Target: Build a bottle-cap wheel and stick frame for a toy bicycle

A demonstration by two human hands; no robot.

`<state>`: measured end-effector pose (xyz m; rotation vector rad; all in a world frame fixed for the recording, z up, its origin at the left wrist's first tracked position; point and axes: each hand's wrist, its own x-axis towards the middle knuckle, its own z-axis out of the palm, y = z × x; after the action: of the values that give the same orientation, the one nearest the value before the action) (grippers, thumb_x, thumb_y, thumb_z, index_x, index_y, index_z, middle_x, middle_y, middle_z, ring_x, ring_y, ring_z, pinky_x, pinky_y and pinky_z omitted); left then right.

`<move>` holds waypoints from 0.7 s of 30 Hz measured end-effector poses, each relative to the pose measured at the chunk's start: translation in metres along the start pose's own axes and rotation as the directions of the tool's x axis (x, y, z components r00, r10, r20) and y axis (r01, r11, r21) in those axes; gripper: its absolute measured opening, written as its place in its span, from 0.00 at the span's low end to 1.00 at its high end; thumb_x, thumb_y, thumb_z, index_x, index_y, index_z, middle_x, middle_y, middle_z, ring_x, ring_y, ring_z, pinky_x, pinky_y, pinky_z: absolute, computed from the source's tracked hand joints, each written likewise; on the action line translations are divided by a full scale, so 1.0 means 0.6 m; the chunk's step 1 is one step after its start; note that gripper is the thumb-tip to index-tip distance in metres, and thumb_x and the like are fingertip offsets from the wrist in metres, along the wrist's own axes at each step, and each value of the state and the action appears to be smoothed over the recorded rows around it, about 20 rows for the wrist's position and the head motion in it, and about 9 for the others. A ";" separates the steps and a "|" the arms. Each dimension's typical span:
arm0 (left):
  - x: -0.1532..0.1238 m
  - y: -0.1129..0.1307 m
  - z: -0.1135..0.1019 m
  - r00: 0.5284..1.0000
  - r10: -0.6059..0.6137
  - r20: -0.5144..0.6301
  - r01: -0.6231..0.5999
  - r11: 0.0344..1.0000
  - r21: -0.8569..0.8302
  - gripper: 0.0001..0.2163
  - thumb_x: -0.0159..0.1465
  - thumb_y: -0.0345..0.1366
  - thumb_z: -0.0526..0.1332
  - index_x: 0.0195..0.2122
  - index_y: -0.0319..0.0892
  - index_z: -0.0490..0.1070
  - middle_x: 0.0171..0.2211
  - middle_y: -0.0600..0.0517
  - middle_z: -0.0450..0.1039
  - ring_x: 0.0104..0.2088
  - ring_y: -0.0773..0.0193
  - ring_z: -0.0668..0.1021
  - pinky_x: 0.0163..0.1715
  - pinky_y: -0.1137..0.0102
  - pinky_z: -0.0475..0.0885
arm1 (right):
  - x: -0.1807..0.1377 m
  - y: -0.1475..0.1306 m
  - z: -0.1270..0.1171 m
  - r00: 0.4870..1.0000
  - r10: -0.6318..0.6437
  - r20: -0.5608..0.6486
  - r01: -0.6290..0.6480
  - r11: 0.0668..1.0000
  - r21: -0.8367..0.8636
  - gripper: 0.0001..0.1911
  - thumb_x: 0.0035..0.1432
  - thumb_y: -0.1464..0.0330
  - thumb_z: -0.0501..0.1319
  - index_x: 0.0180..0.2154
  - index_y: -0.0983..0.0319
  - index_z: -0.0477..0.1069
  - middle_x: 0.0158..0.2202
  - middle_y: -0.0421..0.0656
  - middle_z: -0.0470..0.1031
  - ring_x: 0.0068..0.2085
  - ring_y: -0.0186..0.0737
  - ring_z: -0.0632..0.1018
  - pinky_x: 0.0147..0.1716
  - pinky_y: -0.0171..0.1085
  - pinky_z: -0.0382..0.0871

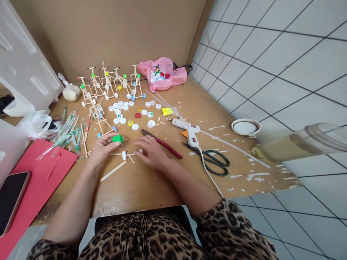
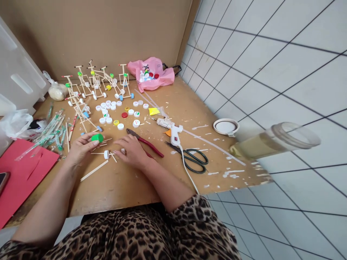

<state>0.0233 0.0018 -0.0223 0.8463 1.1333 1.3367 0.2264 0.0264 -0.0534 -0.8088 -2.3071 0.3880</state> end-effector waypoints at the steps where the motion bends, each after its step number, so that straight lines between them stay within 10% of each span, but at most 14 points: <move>1: 0.000 0.000 0.001 1.000 0.000 0.003 0.000 1.000 0.009 0.22 0.33 0.40 0.79 0.30 0.40 0.79 0.26 0.52 0.81 0.25 0.68 0.78 0.30 0.73 0.73 | -0.001 -0.001 0.001 1.000 -0.009 0.013 0.009 1.000 -0.005 0.11 0.61 0.64 0.60 0.44 0.61 0.74 0.42 0.49 0.78 0.45 0.46 0.75 0.46 0.47 0.69; 13: 0.006 -0.006 -0.006 1.000 0.023 0.014 -0.022 0.999 -0.028 0.21 0.33 0.38 0.79 0.29 0.41 0.80 0.27 0.51 0.81 0.27 0.65 0.79 0.33 0.72 0.74 | -0.002 -0.004 0.000 0.999 -0.004 -0.051 0.005 0.999 0.032 0.10 0.62 0.65 0.58 0.44 0.60 0.73 0.42 0.49 0.79 0.45 0.47 0.75 0.46 0.48 0.68; 21: 0.005 -0.009 -0.022 0.968 -0.029 0.251 0.094 0.964 -0.249 0.21 0.35 0.40 0.80 0.30 0.41 0.80 0.25 0.51 0.80 0.22 0.70 0.75 0.23 0.76 0.69 | -0.002 -0.006 -0.002 0.973 -0.052 -0.225 0.063 0.997 0.042 0.11 0.64 0.64 0.56 0.45 0.60 0.71 0.41 0.49 0.78 0.44 0.46 0.76 0.44 0.48 0.71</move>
<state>0.0121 0.0023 -0.0317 0.7529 0.7658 1.2567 0.2263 0.0233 -0.0513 -0.7209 -2.0978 0.3099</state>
